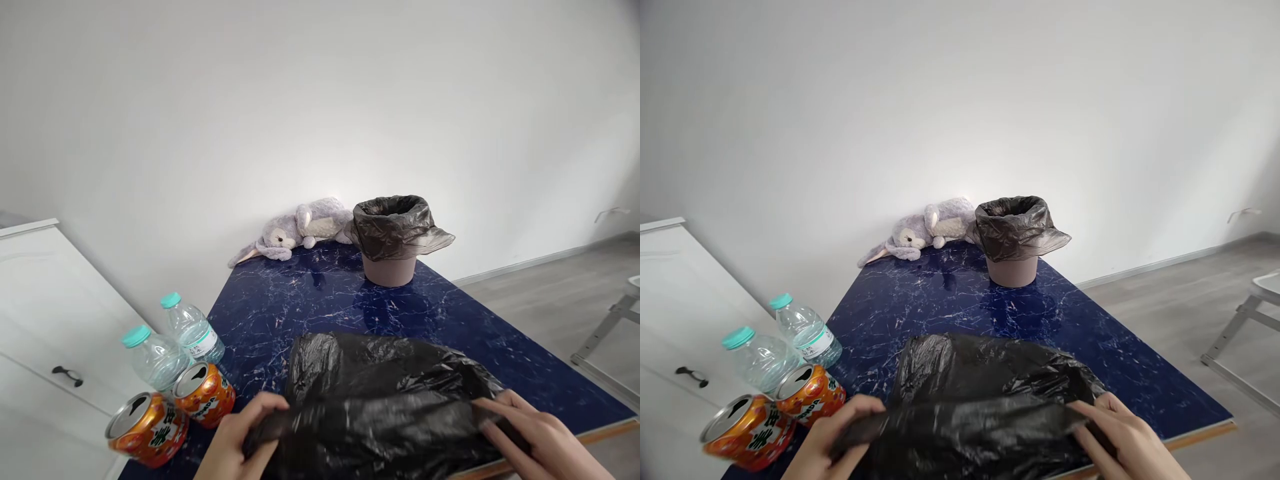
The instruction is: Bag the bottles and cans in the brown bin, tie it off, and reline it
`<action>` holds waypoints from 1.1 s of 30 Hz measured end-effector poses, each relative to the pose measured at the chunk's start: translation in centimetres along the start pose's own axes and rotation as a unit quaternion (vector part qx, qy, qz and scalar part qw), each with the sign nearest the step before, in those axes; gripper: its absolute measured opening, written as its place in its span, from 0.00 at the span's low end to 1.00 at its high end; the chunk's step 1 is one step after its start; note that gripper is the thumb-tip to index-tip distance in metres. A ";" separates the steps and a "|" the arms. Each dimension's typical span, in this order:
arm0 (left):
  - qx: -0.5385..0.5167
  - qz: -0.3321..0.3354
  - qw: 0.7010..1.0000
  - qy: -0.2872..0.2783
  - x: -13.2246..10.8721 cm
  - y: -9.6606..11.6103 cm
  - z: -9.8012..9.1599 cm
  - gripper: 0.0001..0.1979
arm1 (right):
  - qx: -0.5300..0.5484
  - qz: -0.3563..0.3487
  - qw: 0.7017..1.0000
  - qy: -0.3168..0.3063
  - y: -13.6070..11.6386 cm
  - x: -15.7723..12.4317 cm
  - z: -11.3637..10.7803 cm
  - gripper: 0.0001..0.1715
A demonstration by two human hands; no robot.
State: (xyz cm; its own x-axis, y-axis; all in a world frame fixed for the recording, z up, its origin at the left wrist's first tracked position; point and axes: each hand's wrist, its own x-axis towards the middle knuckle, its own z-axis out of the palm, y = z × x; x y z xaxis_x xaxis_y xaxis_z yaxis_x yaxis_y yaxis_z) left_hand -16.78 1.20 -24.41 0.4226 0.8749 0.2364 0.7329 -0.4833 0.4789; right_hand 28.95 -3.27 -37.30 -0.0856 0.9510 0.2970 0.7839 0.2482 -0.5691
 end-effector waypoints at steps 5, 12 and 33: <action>0.095 0.028 0.969 0.224 4.5 3.2 0.1 0.24 | 0.019 0.103 0.994 0.027 -1.8 3.7 0.7 0.31; 0.129 0.280 0.951 -0.027 6.5 8.9 4.6 0.25 | -0.015 0.108 0.993 -0.044 -0.5 7.4 1.6 0.27; 0.079 0.137 0.969 -0.187 12.9 4.6 12.8 0.33 | -0.269 -0.168 0.934 0.163 -9.2 7.0 7.0 0.39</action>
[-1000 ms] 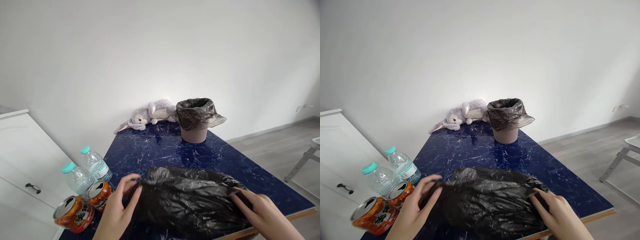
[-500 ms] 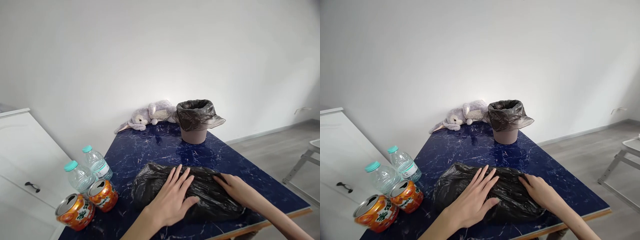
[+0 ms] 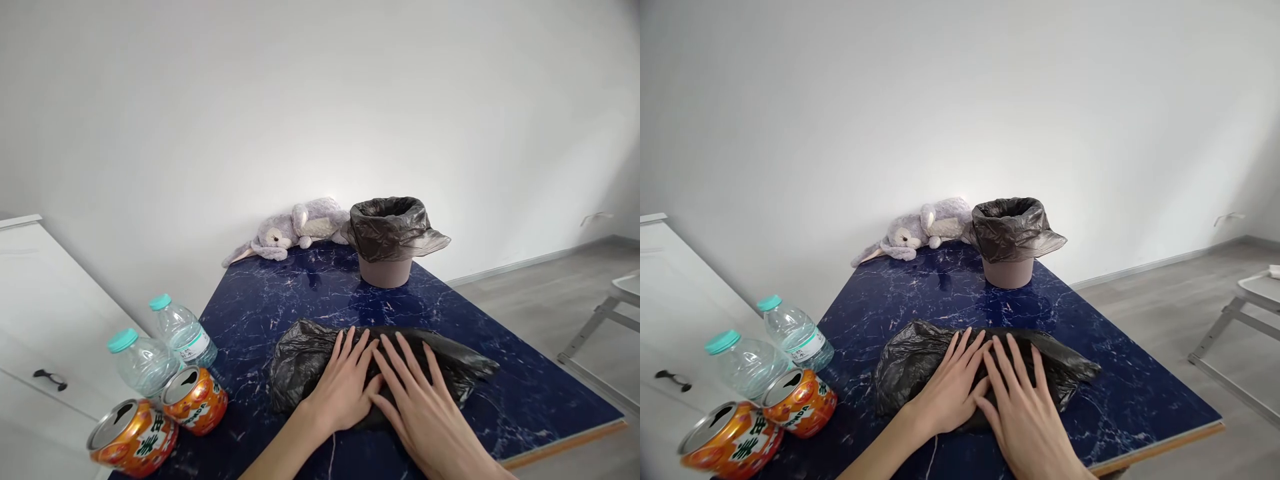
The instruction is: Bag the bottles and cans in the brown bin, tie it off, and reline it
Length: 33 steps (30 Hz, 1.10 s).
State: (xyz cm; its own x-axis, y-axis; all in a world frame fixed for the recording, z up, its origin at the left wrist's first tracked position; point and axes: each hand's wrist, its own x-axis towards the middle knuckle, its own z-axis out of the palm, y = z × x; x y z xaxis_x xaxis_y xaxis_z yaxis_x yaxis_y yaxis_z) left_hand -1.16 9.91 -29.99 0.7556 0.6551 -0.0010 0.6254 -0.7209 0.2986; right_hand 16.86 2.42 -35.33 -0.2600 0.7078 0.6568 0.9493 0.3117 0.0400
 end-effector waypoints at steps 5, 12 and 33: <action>0.000 -0.033 0.999 0.018 -1.6 -2.9 -1.0 0.33 | 0.027 0.050 0.995 -0.079 4.4 -2.2 3.9 0.38; 0.059 -0.070 0.994 0.057 -4.8 -9.2 -1.8 0.30 | 0.104 0.067 0.979 -0.161 7.8 -2.3 4.9 0.38; 0.047 -0.042 0.972 0.225 -5.6 -10.6 -1.4 0.24 | 0.278 0.252 0.927 -0.025 4.5 2.0 2.2 0.23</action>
State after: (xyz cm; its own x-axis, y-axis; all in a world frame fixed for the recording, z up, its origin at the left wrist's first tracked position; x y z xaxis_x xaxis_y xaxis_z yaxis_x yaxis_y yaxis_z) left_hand -12.29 14.17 -31.77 0.5524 0.7298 0.4027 0.7120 -0.6644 0.2274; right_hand 20.19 6.61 -35.47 0.1704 0.8769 0.4494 0.7183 0.2016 -0.6659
